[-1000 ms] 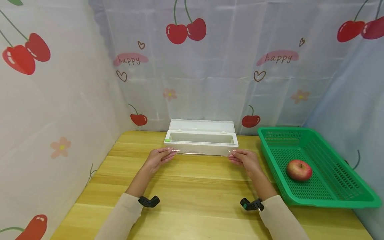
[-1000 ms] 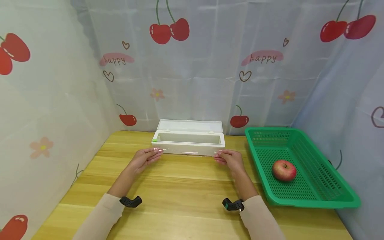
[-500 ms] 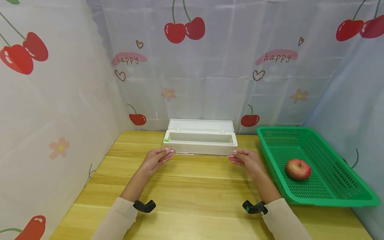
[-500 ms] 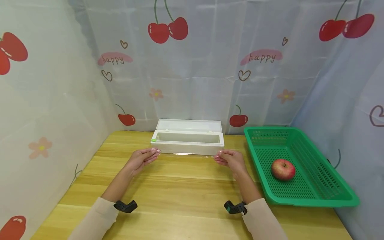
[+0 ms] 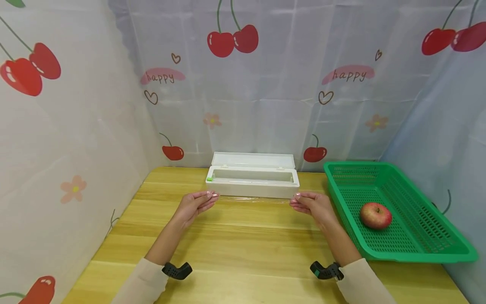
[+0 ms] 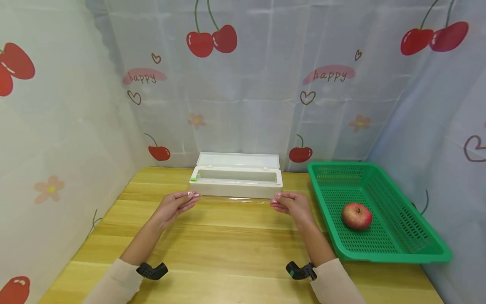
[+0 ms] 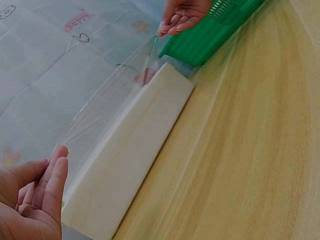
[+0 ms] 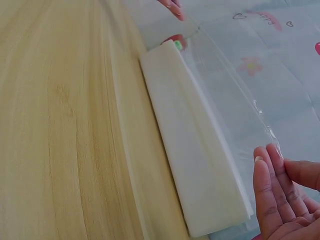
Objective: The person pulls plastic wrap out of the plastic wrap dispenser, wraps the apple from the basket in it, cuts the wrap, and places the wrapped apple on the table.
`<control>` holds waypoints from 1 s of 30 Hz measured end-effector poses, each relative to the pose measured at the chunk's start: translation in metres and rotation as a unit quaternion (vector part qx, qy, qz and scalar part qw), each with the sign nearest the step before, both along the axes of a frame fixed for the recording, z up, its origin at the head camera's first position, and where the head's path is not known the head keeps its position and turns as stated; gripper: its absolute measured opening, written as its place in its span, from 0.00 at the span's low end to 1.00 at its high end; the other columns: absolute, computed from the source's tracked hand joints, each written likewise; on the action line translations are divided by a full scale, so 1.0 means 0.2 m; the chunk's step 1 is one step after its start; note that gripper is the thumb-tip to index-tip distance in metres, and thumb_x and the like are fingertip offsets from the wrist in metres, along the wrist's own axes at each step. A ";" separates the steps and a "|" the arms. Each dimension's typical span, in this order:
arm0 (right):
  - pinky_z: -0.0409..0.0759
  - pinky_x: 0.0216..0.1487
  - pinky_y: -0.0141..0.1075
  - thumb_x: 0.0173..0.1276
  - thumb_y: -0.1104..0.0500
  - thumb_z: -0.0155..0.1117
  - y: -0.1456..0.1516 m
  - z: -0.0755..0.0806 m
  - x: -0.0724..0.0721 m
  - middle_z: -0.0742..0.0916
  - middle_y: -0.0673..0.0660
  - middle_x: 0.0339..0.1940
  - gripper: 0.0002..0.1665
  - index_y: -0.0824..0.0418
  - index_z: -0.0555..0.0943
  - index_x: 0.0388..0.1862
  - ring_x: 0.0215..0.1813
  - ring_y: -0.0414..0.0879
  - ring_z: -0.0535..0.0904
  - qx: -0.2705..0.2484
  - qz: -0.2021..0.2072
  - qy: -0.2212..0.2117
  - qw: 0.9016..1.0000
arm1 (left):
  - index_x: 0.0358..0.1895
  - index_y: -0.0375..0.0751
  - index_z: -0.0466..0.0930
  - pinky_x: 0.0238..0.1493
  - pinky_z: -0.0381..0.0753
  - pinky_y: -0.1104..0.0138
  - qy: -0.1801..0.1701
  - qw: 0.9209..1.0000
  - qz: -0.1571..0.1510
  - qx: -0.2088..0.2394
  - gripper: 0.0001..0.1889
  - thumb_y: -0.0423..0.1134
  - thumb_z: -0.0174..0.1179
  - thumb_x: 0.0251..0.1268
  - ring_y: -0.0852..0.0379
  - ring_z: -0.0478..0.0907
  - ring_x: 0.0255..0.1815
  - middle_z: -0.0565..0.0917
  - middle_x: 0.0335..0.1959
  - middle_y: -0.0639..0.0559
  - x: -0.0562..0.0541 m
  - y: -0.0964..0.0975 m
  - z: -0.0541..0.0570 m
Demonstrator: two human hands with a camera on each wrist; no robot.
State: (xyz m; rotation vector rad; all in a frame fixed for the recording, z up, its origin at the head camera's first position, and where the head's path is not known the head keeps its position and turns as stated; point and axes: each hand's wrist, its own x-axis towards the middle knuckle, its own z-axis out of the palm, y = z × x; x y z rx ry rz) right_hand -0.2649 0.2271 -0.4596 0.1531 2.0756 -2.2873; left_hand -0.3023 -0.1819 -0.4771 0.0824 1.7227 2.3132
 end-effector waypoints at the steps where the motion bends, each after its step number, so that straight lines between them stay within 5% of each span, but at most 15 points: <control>1: 0.87 0.46 0.37 0.75 0.62 0.64 0.00 0.00 0.01 0.91 0.55 0.36 0.27 0.82 0.73 0.62 0.40 0.46 0.90 0.004 0.001 0.001 1.000 | 0.66 0.19 0.70 0.57 0.82 0.63 0.001 1.000 0.001 0.000 0.21 0.29 0.55 0.76 0.53 0.86 0.53 0.87 0.52 0.40 0.01 0.00 0.00; 30: 0.88 0.46 0.40 0.74 0.62 0.65 0.01 0.09 0.17 0.91 0.62 0.40 0.21 0.78 0.78 0.57 0.41 0.48 0.90 0.048 0.012 0.034 0.998 | 0.64 0.19 0.72 0.58 0.81 0.60 0.030 0.999 0.011 -0.003 0.20 0.28 0.55 0.76 0.51 0.86 0.54 0.88 0.51 0.42 0.20 0.00 0.12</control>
